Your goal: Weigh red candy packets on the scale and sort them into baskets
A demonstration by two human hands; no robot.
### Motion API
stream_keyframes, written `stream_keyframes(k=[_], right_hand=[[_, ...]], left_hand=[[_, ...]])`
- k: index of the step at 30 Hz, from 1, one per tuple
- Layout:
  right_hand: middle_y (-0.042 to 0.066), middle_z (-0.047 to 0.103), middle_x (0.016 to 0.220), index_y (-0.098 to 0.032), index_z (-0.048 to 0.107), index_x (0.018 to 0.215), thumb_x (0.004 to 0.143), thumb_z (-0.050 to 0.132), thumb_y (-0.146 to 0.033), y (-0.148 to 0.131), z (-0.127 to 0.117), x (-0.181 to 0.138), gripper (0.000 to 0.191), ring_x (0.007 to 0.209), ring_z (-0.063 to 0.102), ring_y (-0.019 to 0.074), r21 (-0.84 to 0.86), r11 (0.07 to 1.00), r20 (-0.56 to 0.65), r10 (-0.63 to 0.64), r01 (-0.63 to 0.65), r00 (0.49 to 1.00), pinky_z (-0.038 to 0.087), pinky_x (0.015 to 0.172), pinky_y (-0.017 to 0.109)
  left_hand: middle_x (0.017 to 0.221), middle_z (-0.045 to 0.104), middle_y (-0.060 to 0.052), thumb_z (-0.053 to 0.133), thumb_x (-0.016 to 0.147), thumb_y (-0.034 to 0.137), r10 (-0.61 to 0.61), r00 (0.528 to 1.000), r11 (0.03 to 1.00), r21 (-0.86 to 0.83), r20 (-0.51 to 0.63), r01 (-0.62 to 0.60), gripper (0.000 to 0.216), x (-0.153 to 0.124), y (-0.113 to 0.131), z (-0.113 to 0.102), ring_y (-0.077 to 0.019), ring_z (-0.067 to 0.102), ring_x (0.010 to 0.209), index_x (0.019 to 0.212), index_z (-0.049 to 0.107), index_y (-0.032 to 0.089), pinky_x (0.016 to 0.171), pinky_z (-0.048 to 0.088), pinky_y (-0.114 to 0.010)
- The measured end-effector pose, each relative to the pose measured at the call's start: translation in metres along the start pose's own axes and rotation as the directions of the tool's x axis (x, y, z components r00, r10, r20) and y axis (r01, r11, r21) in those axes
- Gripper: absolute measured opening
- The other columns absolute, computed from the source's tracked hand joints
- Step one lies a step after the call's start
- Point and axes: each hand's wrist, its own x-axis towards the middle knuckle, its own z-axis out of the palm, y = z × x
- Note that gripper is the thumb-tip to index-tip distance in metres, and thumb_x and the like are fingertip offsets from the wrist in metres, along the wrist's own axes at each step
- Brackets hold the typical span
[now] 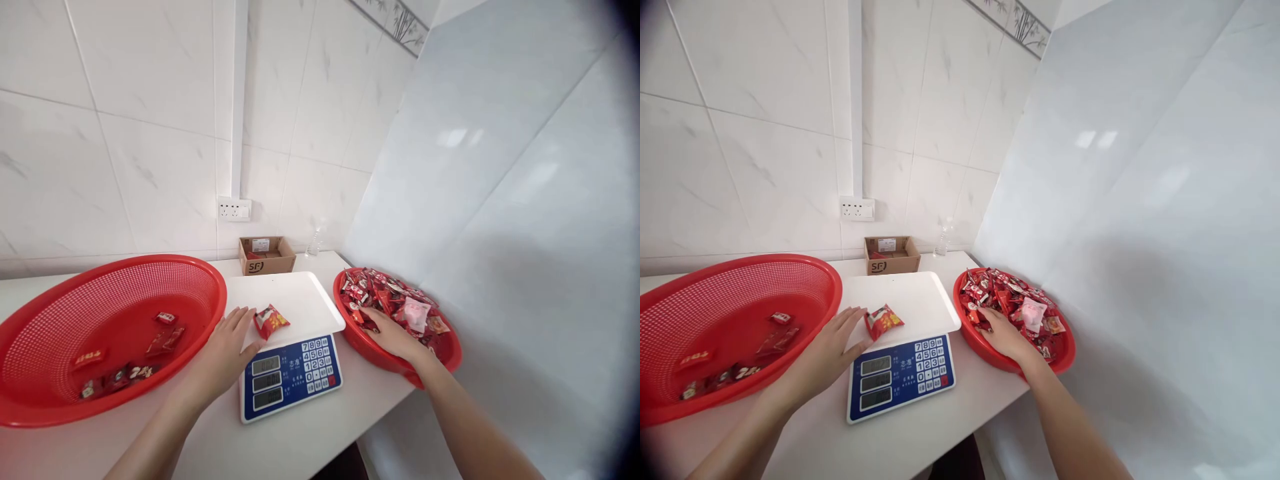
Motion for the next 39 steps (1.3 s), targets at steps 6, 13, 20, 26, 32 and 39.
stream_keyframes(k=[6,13,20,26,32,39], right_hand=[[0.011,0.041,0.138,-0.021,0.045,0.131,0.082,0.049,-0.028,0.006,0.015,0.012,0.049,0.124,0.040,0.0285,-0.244,0.966,-0.100,0.065,-0.087,0.993,0.038,0.094,0.041],[0.011,0.054,0.119,-0.019,0.056,0.115,0.087,0.040,-0.035,0.010,0.008,0.018,0.036,0.099,0.058,0.0232,-0.158,0.969,-0.267,0.144,-0.191,0.953,0.044,0.079,0.033],[0.010,0.064,0.107,-0.018,0.060,0.104,0.082,0.047,-0.040,0.014,-0.012,0.023,0.034,0.099,0.058,0.0225,0.013,0.979,-0.401,0.191,-0.203,0.896,0.041,0.086,0.033],[0.008,0.067,0.101,-0.019,0.062,0.097,0.080,0.048,-0.047,0.004,-0.024,0.023,0.035,0.093,0.060,0.0229,0.085,0.963,-0.409,0.268,-0.256,0.872,0.042,0.082,0.033],[0.009,0.065,0.105,-0.020,0.059,0.100,0.082,0.044,-0.048,0.013,-0.020,0.028,0.037,0.095,0.060,0.0244,0.014,0.960,-0.415,0.259,-0.278,0.872,0.042,0.080,0.035],[0.007,0.065,0.107,-0.023,0.054,0.109,0.082,0.046,-0.041,0.013,-0.019,0.030,0.034,0.095,0.060,0.0236,0.058,0.956,-0.402,0.285,-0.287,0.870,0.042,0.079,0.034]], left_hand=[[0.122,0.056,-0.009,0.034,0.086,0.026,0.028,0.999,0.998,-0.052,-0.029,-0.029,0.030,-0.004,0.012,-0.017,-0.0245,0.053,0.113,0.105,0.057,0.020,0.092,0.043,-0.040],[0.119,0.058,-0.005,0.036,0.085,0.028,-0.001,0.999,0.997,-0.082,-0.034,-0.001,0.028,-0.008,0.015,-0.023,-0.0235,0.056,0.107,0.104,0.056,0.024,0.083,0.047,-0.036],[0.121,0.057,-0.006,0.037,0.086,0.031,-0.002,0.999,0.997,-0.082,-0.049,-0.002,0.031,-0.008,0.015,-0.026,-0.0238,0.055,0.109,0.110,0.056,0.024,0.084,0.046,-0.035],[0.124,0.056,-0.006,0.038,0.088,0.035,0.006,0.999,0.996,-0.084,-0.054,-0.010,0.034,-0.008,0.012,-0.023,-0.0248,0.053,0.114,0.115,0.055,0.024,0.088,0.046,-0.037],[0.145,0.034,-0.005,0.044,0.088,0.041,0.168,0.986,0.986,-0.017,-0.008,-0.168,0.049,-0.008,0.006,-0.010,-0.0296,0.022,0.136,0.135,0.038,0.033,0.106,0.027,-0.052],[0.147,0.031,-0.005,0.045,0.088,0.042,0.171,0.981,0.984,0.040,0.096,-0.175,0.043,-0.008,0.007,-0.003,-0.0309,0.015,0.137,0.130,0.045,0.037,0.107,0.019,-0.054]])
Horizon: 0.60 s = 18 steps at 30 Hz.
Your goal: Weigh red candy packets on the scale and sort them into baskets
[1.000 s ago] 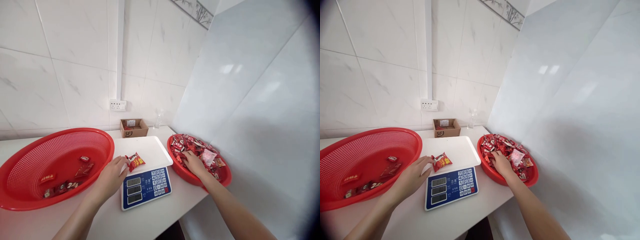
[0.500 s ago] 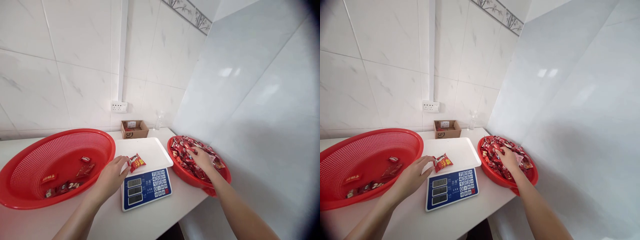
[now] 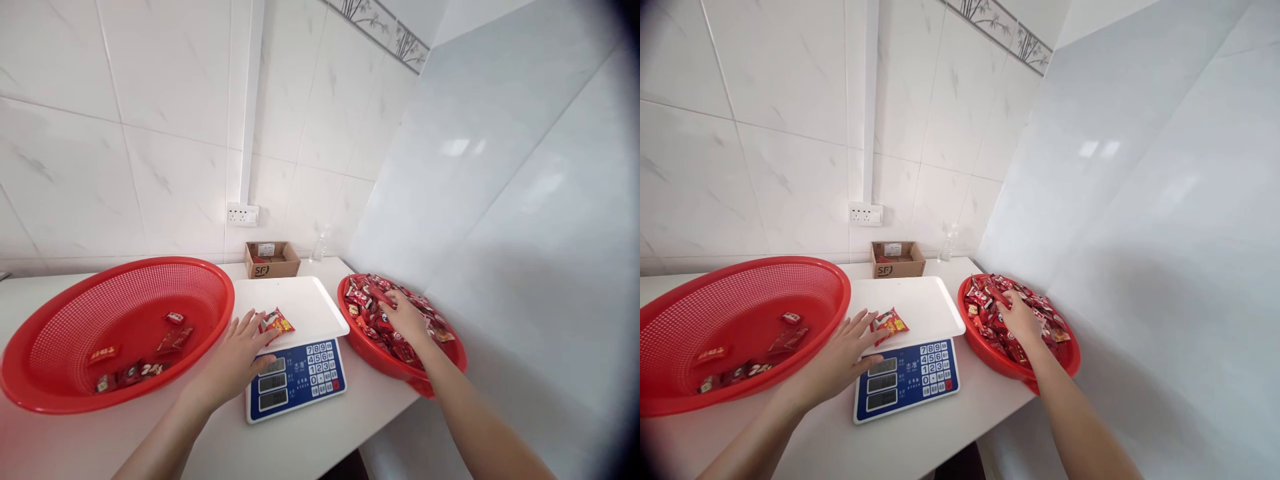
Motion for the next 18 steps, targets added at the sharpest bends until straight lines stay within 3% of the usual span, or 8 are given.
stream_keyframes(k=[5,9,14,18], right_hand=[[0.008,0.063,0.113,-0.023,0.055,0.114,0.083,0.041,-0.047,-0.006,-0.004,-0.002,0.041,0.097,0.059,0.0264,0.021,1.000,-0.021,0.013,-0.012,1.000,0.042,0.083,0.038],[0.010,0.063,0.112,-0.020,0.057,0.112,0.083,0.042,-0.045,-0.021,-0.009,-0.004,0.041,0.102,0.057,0.0261,0.120,0.993,-0.110,0.019,-0.006,0.994,0.041,0.088,0.038],[0.009,0.065,0.106,-0.018,0.061,0.102,0.079,0.047,-0.047,-0.065,-0.008,-0.007,0.040,0.098,0.058,0.0229,0.400,0.905,-0.195,-0.072,0.147,0.978,0.041,0.090,0.036],[0.007,0.067,0.095,-0.018,0.061,0.096,0.075,0.052,-0.050,-0.115,0.011,-0.015,0.039,0.085,0.061,0.0210,0.611,0.780,-0.056,-0.132,0.139,0.990,0.046,0.079,0.034]], left_hand=[[0.147,0.030,-0.007,0.047,0.087,0.039,-0.027,0.999,0.998,0.051,-0.021,0.028,0.043,0.002,-0.003,0.003,-0.0302,0.015,0.138,0.130,0.047,0.033,0.107,0.019,-0.053],[0.146,0.032,-0.009,0.047,0.087,0.040,-0.049,0.998,0.995,0.085,-0.046,0.053,0.044,0.002,-0.006,0.006,-0.0312,0.017,0.137,0.130,0.047,0.030,0.107,0.022,-0.052],[0.146,0.031,-0.009,0.048,0.087,0.040,-0.021,0.997,0.998,0.060,-0.068,0.025,0.046,0.001,-0.004,0.006,-0.0303,0.017,0.137,0.131,0.045,0.028,0.108,0.022,-0.052],[0.148,0.028,-0.010,0.050,0.086,0.038,-0.020,0.999,0.998,0.054,-0.034,0.022,0.048,-0.002,0.004,0.000,-0.0299,0.016,0.137,0.132,0.042,0.026,0.107,0.021,-0.053]])
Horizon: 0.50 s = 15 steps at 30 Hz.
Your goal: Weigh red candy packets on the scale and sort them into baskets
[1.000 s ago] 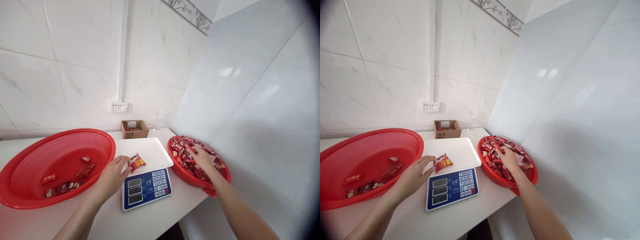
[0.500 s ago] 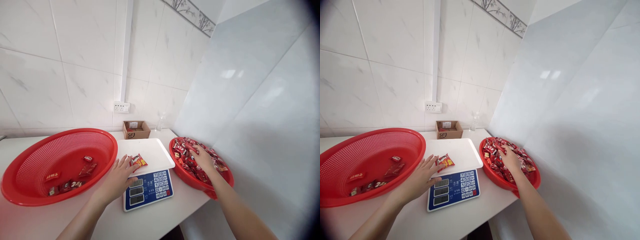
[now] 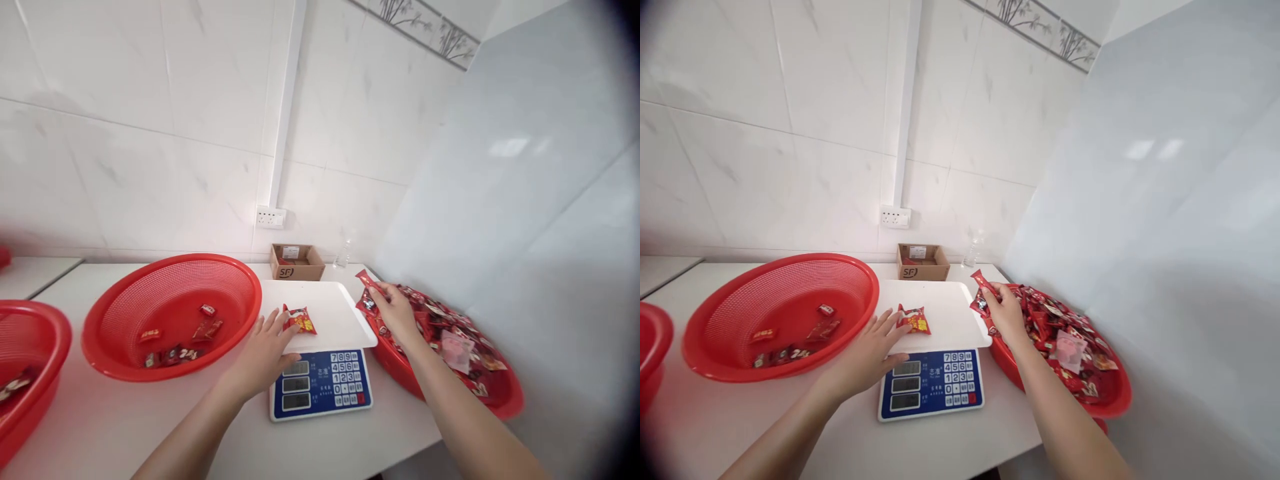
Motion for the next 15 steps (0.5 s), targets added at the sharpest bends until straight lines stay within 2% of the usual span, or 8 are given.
stream_keyframes(k=[3,6,11,13,15], right_hand=[[0.005,0.068,0.086,-0.019,0.061,0.097,0.075,0.053,-0.052,-0.016,0.038,-0.008,0.041,0.077,0.063,0.0193,0.097,0.991,0.185,0.068,-0.087,0.980,0.047,0.069,0.030],[0.003,0.066,0.076,-0.019,0.061,0.097,0.076,0.050,-0.054,-0.024,0.067,-0.013,0.043,0.070,0.062,0.0173,0.094,0.992,0.302,0.053,-0.085,0.952,0.045,0.063,0.027],[0.003,0.064,0.072,-0.018,0.062,0.092,0.075,0.051,-0.052,-0.028,0.086,-0.010,0.040,0.071,0.061,0.0162,0.087,0.995,0.296,0.014,-0.042,0.955,0.044,0.065,0.026],[0.003,0.064,0.073,-0.018,0.062,0.093,0.075,0.052,-0.052,-0.031,0.085,-0.008,0.040,0.069,0.060,0.0151,0.115,0.990,0.271,0.042,-0.075,0.962,0.044,0.062,0.025],[0.002,0.062,0.074,-0.018,0.061,0.095,0.075,0.053,-0.052,-0.035,0.082,-0.008,0.040,0.058,0.057,0.0119,0.155,0.976,0.271,0.108,-0.154,0.956,0.043,0.052,0.023]], left_hand=[[0.148,0.026,-0.011,0.052,0.086,0.036,-0.007,1.000,1.000,0.004,0.029,0.006,0.048,-0.002,0.005,-0.005,-0.0306,0.015,0.137,0.131,0.042,0.026,0.107,0.020,-0.053],[0.148,0.025,-0.013,0.052,0.085,0.037,-0.012,0.999,1.000,0.006,0.040,0.012,0.049,-0.003,0.007,-0.009,-0.0317,0.014,0.137,0.132,0.042,0.025,0.107,0.020,-0.054],[0.149,0.023,-0.015,0.052,0.085,0.039,-0.010,0.997,1.000,-0.013,0.076,0.011,0.050,-0.004,0.008,-0.014,-0.0331,0.013,0.137,0.132,0.042,0.024,0.107,0.018,-0.054],[0.148,0.023,-0.016,0.052,0.085,0.039,-0.008,0.997,1.000,-0.025,0.080,0.010,0.051,-0.004,0.008,-0.015,-0.0340,0.013,0.137,0.132,0.042,0.022,0.107,0.018,-0.055],[0.148,0.023,-0.016,0.053,0.085,0.039,-0.002,0.997,1.000,-0.030,0.079,0.005,0.052,-0.004,0.008,-0.015,-0.0348,0.013,0.137,0.133,0.042,0.022,0.107,0.018,-0.055]])
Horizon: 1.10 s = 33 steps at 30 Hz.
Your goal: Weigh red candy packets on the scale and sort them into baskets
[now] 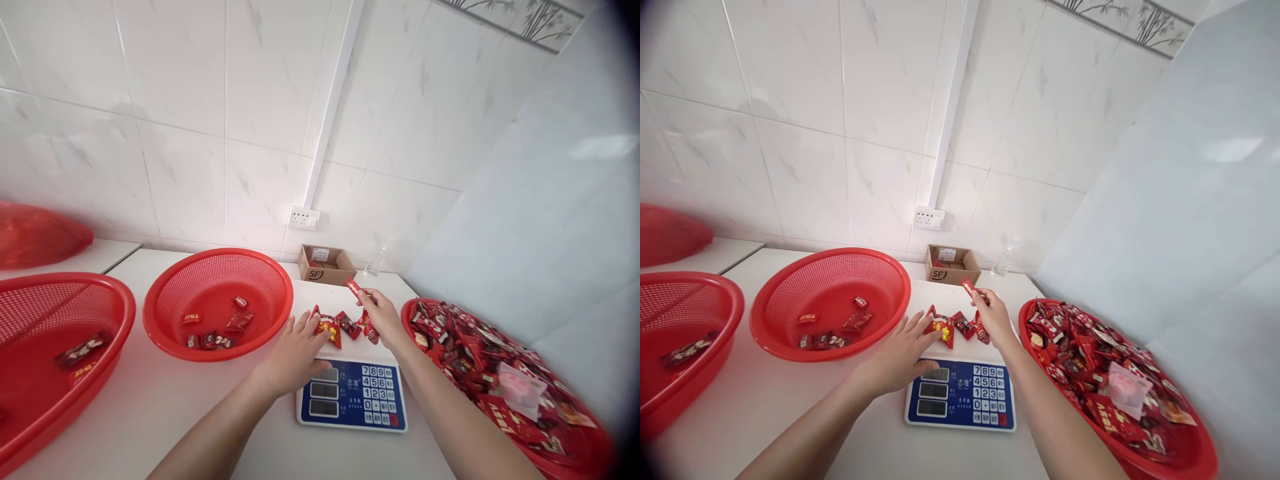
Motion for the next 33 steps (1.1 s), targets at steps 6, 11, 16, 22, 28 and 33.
stream_keyframes(k=[6,11,16,22,28,33], right_hand=[[0.000,0.060,0.080,-0.023,0.056,0.098,0.070,0.059,-0.055,-0.003,0.002,-0.003,0.042,0.037,0.044,0.0059,0.238,0.944,0.076,0.214,-0.226,0.974,0.030,0.028,0.021],[-0.001,0.060,0.072,-0.021,0.059,0.087,0.066,0.066,-0.050,0.005,0.005,-0.001,0.037,0.049,0.052,0.0076,0.400,0.880,0.093,0.238,-0.256,0.967,0.042,0.041,0.019],[0.001,0.061,0.073,-0.019,0.062,0.090,0.066,0.066,-0.049,0.010,0.014,-0.002,0.038,0.063,0.056,0.0112,0.342,0.924,0.046,0.168,-0.173,0.985,0.041,0.046,0.018],[0.003,0.063,0.076,-0.019,0.060,0.095,0.070,0.058,-0.055,0.008,0.010,-0.004,0.044,0.061,0.056,0.0132,0.220,0.972,-0.044,0.089,-0.077,0.995,0.040,0.045,0.022],[0.003,0.064,0.074,-0.019,0.061,0.093,0.074,0.052,-0.054,0.006,-0.012,-0.002,0.041,0.066,0.059,0.0156,-0.044,0.998,-0.056,-0.053,0.050,0.997,0.045,0.059,0.027],[0.004,0.068,0.083,-0.021,0.062,0.096,0.074,0.051,-0.053,0.022,-0.024,-0.003,0.040,0.079,0.062,0.0201,-0.194,0.976,-0.045,-0.105,0.095,0.993,0.045,0.074,0.033]], left_hand=[[0.146,0.029,-0.017,0.054,0.084,0.040,0.000,0.999,0.999,0.034,-0.033,0.001,0.051,0.002,-0.003,0.007,-0.0354,0.023,0.134,0.131,0.043,0.023,0.105,0.021,-0.056],[0.132,0.045,-0.014,0.054,0.083,0.043,-0.019,0.990,0.999,0.033,-0.142,0.024,0.045,0.004,0.000,0.013,-0.0316,0.039,0.124,0.124,0.050,0.025,0.101,0.030,-0.051],[0.126,0.048,-0.013,0.052,0.083,0.047,-0.034,0.984,0.999,0.034,-0.176,0.040,0.047,0.005,0.003,0.017,-0.0305,0.042,0.119,0.124,0.051,0.022,0.098,0.035,-0.046],[0.125,0.048,-0.013,0.047,0.085,0.049,-0.027,0.984,0.998,0.051,-0.177,0.037,0.049,0.004,0.004,0.018,-0.0301,0.042,0.117,0.125,0.049,0.021,0.098,0.034,-0.048],[0.125,0.049,-0.011,0.050,0.085,0.046,-0.033,0.986,0.999,0.001,-0.165,0.034,0.044,0.003,0.005,0.012,-0.0284,0.043,0.118,0.122,0.051,0.022,0.099,0.032,-0.049],[0.131,0.046,-0.013,0.047,0.086,0.047,-0.021,0.991,0.999,-0.035,-0.135,0.017,0.046,0.002,0.003,0.010,-0.0300,0.040,0.123,0.125,0.049,0.024,0.101,0.030,-0.051]])
